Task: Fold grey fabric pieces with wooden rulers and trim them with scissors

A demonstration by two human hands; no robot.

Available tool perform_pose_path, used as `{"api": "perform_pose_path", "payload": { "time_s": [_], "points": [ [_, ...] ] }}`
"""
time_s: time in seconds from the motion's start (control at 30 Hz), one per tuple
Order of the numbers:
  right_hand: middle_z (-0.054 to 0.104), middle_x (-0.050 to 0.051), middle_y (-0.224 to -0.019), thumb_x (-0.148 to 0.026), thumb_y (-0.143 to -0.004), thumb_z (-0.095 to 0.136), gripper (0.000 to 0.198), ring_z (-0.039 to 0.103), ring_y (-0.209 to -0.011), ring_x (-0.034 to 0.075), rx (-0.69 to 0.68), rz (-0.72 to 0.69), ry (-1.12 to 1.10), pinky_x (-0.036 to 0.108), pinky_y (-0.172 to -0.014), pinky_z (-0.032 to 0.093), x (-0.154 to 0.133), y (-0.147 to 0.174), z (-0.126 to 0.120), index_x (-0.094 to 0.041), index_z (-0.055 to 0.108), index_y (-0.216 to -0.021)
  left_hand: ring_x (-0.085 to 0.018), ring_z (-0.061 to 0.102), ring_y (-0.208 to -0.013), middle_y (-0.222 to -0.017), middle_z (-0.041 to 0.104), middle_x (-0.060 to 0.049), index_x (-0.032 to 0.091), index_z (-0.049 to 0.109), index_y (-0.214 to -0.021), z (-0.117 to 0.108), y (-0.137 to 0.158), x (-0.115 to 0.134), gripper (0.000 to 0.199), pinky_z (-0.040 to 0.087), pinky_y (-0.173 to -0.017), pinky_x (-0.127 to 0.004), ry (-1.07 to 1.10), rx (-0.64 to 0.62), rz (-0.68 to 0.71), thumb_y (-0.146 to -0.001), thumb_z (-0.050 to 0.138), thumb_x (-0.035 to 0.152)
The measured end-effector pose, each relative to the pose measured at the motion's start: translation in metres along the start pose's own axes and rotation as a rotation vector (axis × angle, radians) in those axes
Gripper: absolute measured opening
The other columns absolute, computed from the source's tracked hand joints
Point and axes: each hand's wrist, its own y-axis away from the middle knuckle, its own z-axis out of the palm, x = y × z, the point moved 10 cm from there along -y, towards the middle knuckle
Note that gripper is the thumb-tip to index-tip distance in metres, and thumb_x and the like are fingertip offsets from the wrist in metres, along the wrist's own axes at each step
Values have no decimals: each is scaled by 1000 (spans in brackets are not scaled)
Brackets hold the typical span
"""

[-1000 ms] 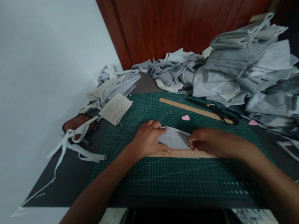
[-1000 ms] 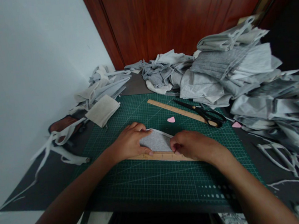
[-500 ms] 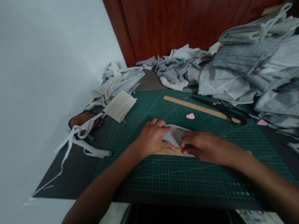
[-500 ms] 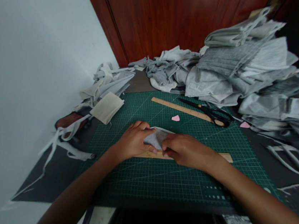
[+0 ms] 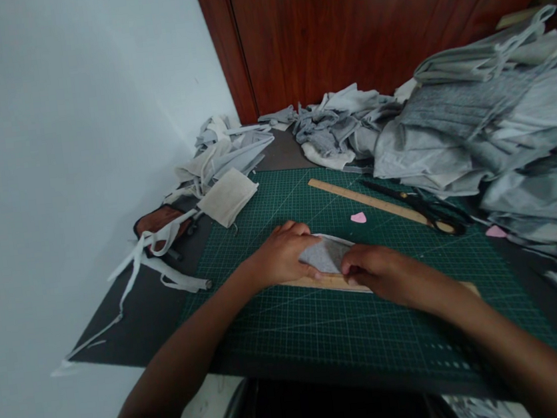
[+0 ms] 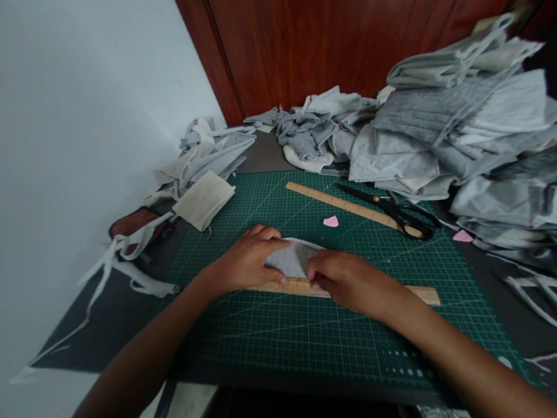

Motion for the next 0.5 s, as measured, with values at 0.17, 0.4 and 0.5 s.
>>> {"api": "perform_pose_path", "payload": {
  "time_s": [0.17,0.4,0.5],
  "points": [
    [71,3,-95,-5,-88,57,20,66,-87,18,22,54,-17,27,-76,45,5,-1,-1,-20,68,-95,-25,54,-109,-104,62,-3,20,70,-97,-3,2,1,34,41,-93,-33,56,-22,1,-76,90,39],
    [70,3,-92,-2,-86,59,22,65,-85,17,-15,40,-42,27,-76,45,4,-1,1,-21,70,-91,-25,52,-107,-99,59,-3,19,66,-79,0,3,2,30,38,-90,-33,79,-30,-7,-75,90,36],
    [69,2,-92,1,-84,58,26,64,-85,17,-16,28,-30,28,-76,45,3,-1,1,-21,70,-90,-25,52,-104,-98,59,-2,18,64,-78,0,3,3,32,38,-88,-32,74,-23,-10,-75,90,36]
  ]
}}
